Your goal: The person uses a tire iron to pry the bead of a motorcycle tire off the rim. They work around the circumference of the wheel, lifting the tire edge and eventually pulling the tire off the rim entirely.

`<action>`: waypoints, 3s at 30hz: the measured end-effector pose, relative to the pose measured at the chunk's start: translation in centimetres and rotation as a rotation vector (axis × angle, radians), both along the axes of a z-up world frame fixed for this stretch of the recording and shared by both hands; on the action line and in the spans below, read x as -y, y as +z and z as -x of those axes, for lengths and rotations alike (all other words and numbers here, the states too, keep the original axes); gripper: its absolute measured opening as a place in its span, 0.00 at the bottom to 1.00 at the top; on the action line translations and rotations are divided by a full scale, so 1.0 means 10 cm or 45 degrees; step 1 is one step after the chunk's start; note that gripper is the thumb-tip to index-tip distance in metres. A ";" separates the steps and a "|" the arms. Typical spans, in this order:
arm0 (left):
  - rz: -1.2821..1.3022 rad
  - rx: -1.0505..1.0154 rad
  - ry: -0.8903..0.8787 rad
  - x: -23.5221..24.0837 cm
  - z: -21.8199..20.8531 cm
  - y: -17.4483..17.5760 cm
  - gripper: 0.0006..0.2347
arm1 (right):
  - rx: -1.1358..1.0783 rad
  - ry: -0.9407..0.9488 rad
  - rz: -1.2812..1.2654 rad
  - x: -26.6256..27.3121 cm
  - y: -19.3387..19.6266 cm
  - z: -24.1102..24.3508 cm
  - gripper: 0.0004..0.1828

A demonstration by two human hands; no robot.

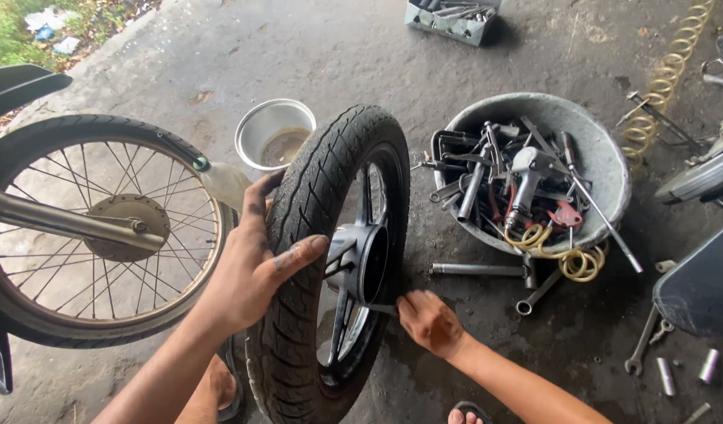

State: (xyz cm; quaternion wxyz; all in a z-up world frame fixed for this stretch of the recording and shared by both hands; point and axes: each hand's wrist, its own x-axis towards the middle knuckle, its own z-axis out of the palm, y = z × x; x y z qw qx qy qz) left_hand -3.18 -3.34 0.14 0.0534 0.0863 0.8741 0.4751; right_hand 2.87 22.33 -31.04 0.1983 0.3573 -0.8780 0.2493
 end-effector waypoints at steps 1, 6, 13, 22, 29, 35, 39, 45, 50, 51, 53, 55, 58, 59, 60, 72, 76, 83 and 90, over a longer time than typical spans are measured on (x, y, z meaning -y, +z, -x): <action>-0.001 0.015 0.000 -0.01 -0.01 -0.01 0.41 | 0.015 0.000 -0.001 0.04 0.11 0.04 0.12; 0.063 -0.039 0.023 -0.05 0.00 -0.01 0.40 | 0.040 -0.026 0.075 0.09 0.02 0.10 0.10; 0.011 -0.043 0.014 -0.10 0.04 -0.04 0.40 | 0.264 -0.045 -0.061 -0.01 -0.02 -0.14 0.11; 0.034 -0.103 0.040 -0.22 0.08 -0.10 0.42 | 0.354 -0.208 0.350 0.37 -0.16 -0.35 0.15; 0.066 0.069 0.140 -0.29 0.10 -0.03 0.46 | 0.498 -0.289 0.615 0.49 -0.03 -0.26 0.34; 0.055 0.029 0.129 -0.29 0.08 -0.04 0.46 | 0.617 -0.226 0.513 0.43 -0.12 -0.10 0.36; 0.068 -0.038 0.107 -0.27 0.08 -0.09 0.46 | 0.671 -0.080 0.461 0.34 -0.11 -0.01 0.30; 0.087 0.016 0.147 -0.28 0.09 -0.02 0.46 | 0.608 -0.007 0.392 0.29 0.09 0.04 0.25; 0.089 -0.036 0.128 -0.18 0.07 -0.11 0.44 | 0.657 -0.035 0.212 0.25 0.27 0.11 0.23; 0.050 -0.200 0.049 -0.15 0.06 -0.16 0.42 | 0.740 -0.045 0.135 0.23 0.30 0.13 0.22; 0.065 -0.048 0.104 -0.17 0.05 -0.08 0.43 | 0.617 0.009 0.178 0.21 0.29 0.14 0.22; 0.082 0.105 0.161 -0.14 0.04 -0.07 0.44 | 0.493 0.067 0.222 0.18 0.37 0.18 0.21; 0.017 0.041 0.096 -0.08 0.01 -0.13 0.44 | 0.509 0.087 0.019 0.08 0.58 0.23 0.20; 0.009 -0.108 0.018 -0.10 0.01 -0.14 0.42 | 0.460 0.100 0.004 0.05 0.62 0.24 0.19; 0.000 -0.257 -0.060 -0.11 0.02 -0.14 0.40 | 0.411 0.114 -0.012 0.01 0.66 0.24 0.17; 0.085 -0.151 -0.020 -0.47 -0.01 -0.06 0.43 | 0.655 -0.021 0.398 0.22 0.16 -0.07 0.16; 0.069 0.150 0.075 -0.48 0.02 -0.05 0.46 | 0.700 0.049 0.278 0.05 0.22 0.06 0.13; 0.076 -0.129 -0.065 -0.41 0.04 -0.02 0.42 | 0.693 0.172 -0.161 -0.12 0.69 0.35 0.11; 0.061 -0.109 -0.053 -0.39 0.02 -0.04 0.41 | 0.876 0.110 -0.298 -0.03 0.43 0.21 0.14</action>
